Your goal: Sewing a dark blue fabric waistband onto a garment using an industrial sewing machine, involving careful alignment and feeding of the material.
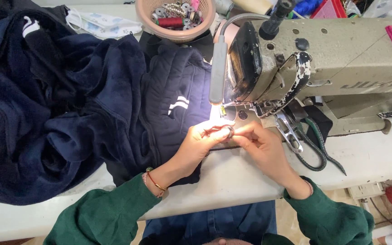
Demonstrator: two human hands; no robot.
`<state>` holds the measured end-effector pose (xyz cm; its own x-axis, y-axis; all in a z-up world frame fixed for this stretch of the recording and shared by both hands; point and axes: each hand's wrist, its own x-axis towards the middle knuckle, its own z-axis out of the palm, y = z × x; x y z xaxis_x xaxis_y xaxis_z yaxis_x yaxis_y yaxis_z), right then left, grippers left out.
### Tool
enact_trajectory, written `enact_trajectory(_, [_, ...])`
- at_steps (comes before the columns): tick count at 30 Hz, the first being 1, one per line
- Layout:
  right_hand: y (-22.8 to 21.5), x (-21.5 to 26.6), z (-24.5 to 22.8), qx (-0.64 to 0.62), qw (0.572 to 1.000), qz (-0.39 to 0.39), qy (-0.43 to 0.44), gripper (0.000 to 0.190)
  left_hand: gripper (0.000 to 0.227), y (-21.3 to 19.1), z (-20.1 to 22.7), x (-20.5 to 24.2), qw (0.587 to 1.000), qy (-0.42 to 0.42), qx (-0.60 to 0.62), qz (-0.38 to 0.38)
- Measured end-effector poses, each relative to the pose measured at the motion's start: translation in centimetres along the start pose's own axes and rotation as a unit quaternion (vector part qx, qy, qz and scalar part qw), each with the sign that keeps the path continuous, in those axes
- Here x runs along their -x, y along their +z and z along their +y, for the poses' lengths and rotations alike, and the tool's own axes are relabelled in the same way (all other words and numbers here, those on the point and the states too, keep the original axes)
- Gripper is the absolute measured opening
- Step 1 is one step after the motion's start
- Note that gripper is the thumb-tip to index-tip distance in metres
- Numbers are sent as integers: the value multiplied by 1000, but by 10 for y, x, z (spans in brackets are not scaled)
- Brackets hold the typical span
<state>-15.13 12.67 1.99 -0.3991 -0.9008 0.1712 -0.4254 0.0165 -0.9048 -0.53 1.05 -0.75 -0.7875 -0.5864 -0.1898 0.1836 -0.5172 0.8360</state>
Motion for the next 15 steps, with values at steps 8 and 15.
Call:
enact_trajectory(8, [-8, 2, 28, 115, 992, 55, -18, 6, 37, 2, -4, -1, 1000, 23, -7, 21])
enact_trajectory(15, [-7, 1, 21, 105, 992, 54, -43, 6, 25, -1, -7, -3, 1000, -28, -7, -12])
